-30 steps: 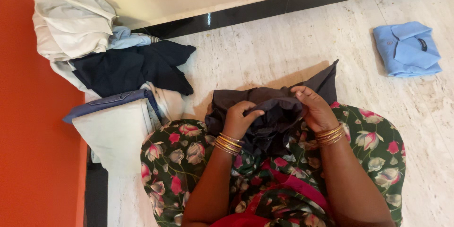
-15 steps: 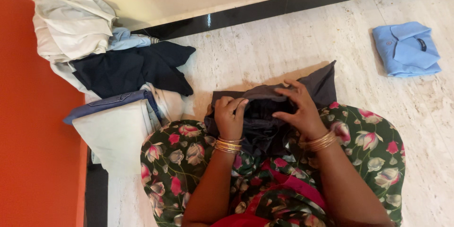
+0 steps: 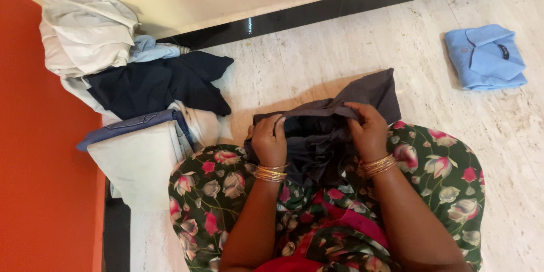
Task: The person sits on the floor and folds a dark shirt, smoothing it out and folding it into a compact rectangle. They then pick up a light-colored shirt and begin folding it in a similar manner.
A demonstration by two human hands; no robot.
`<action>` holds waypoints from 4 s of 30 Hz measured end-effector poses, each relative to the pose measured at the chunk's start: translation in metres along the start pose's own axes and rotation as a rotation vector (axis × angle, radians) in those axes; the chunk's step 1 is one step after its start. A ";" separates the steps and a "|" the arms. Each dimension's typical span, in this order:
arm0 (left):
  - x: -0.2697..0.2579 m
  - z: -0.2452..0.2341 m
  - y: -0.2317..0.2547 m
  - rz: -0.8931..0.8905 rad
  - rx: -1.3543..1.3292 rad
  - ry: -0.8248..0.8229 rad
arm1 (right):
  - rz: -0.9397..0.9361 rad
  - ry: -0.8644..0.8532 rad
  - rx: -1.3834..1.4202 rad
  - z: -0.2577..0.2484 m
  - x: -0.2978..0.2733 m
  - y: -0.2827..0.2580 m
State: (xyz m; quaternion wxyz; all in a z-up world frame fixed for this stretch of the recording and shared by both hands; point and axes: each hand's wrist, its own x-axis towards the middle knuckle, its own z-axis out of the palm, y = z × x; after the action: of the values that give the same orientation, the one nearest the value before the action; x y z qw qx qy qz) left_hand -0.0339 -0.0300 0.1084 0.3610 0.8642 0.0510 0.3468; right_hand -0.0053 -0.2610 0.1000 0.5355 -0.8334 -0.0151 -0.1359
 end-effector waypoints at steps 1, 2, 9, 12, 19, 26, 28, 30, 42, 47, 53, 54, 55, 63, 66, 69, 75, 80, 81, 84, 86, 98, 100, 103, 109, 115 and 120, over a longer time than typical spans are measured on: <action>0.001 -0.001 0.001 -0.011 0.049 -0.020 | -0.006 -0.007 0.083 0.004 -0.001 0.002; 0.001 -0.001 0.003 0.058 0.020 -0.039 | -0.012 -0.014 0.166 0.008 -0.001 0.003; -0.013 0.016 0.023 0.426 -0.024 -0.401 | -0.047 -0.239 0.380 0.030 -0.025 0.002; -0.016 0.024 0.014 0.040 0.026 -0.583 | -0.229 -0.422 0.236 0.026 -0.031 -0.007; 0.001 0.007 -0.008 0.244 -0.281 -0.525 | -0.358 -0.259 0.142 -0.006 0.003 -0.021; 0.024 -0.019 -0.015 0.321 -0.311 -0.574 | -0.545 -0.281 -0.468 -0.008 0.016 -0.003; 0.029 -0.031 -0.025 0.196 -0.353 -0.460 | -0.436 -0.250 -0.506 -0.017 0.022 0.013; 0.037 -0.049 -0.039 0.070 -0.418 -0.307 | -0.299 -0.183 -0.552 -0.030 0.032 0.029; 0.043 -0.091 -0.101 -0.235 -0.712 -0.081 | -0.127 -0.006 -0.185 -0.080 0.040 0.073; 0.025 -0.075 -0.089 -0.231 -0.860 -0.297 | -0.281 -0.199 -0.255 -0.008 0.012 0.050; 0.021 -0.105 -0.095 -0.104 -1.213 -0.195 | -0.254 -0.064 -0.410 0.021 0.021 0.076; 0.025 -0.106 -0.097 -0.178 -1.129 -0.091 | -0.212 -0.050 -0.288 0.015 0.026 0.082; 0.032 -0.107 -0.100 -0.250 -1.041 0.011 | -0.170 -0.037 -0.165 0.014 0.029 0.084; 0.031 -0.104 -0.012 -0.192 -0.360 -0.112 | -0.092 0.162 0.545 -0.031 0.008 -0.003; 0.018 -0.077 0.043 0.114 -0.457 -0.372 | -0.110 -0.073 0.308 -0.019 -0.022 -0.059; 0.019 -0.058 0.059 0.306 -0.450 -0.372 | -0.470 -0.250 0.293 -0.007 -0.040 -0.095; 0.078 -0.078 0.002 0.259 -0.433 -0.234 | -0.306 -0.207 0.136 -0.011 -0.021 -0.070; 0.115 -0.161 -0.012 0.020 -0.622 -0.190 | -0.275 -0.315 -0.178 0.008 -0.001 0.006; 0.117 -0.179 -0.009 -0.059 -0.743 -0.167 | -0.270 -0.425 -0.228 0.015 0.001 0.021; 0.127 -0.211 0.005 -0.218 -1.046 -0.138 | -0.089 -0.677 -0.443 0.034 0.003 0.066; 0.139 -0.221 0.007 -0.211 -1.191 -0.176 | 0.244 -0.721 -0.681 0.045 0.007 0.093; 0.207 -0.172 -0.190 -0.602 -0.397 -0.326 | -0.135 -1.026 -1.218 0.053 0.115 0.158; 0.234 -0.149 -0.226 -0.528 -0.389 -0.228 | 0.091 -0.528 -1.045 0.014 0.181 0.149; 0.287 -0.136 -0.248 -0.170 -0.472 -0.065 | -0.292 0.266 -0.654 -0.045 0.254 0.122; 0.355 -0.159 -0.180 0.072 -0.908 0.186 | -0.606 0.507 0.351 -0.133 0.292 0.051; 0.226 -0.149 -0.174 -0.049 -0.262 -0.389 | -0.580 0.508 -0.654 -0.154 0.187 0.123; 0.120 -0.078 -0.156 -0.141 -0.505 -1.514 | 0.048 -0.021 -1.293 -0.141 0.155 0.216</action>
State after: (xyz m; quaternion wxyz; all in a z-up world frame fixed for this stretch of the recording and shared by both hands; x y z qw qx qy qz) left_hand 0.0321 0.1711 0.1114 0.5036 0.7516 -0.2333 -0.3565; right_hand 0.1513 -0.4985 0.0006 -0.0718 -0.9891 0.0833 -0.0976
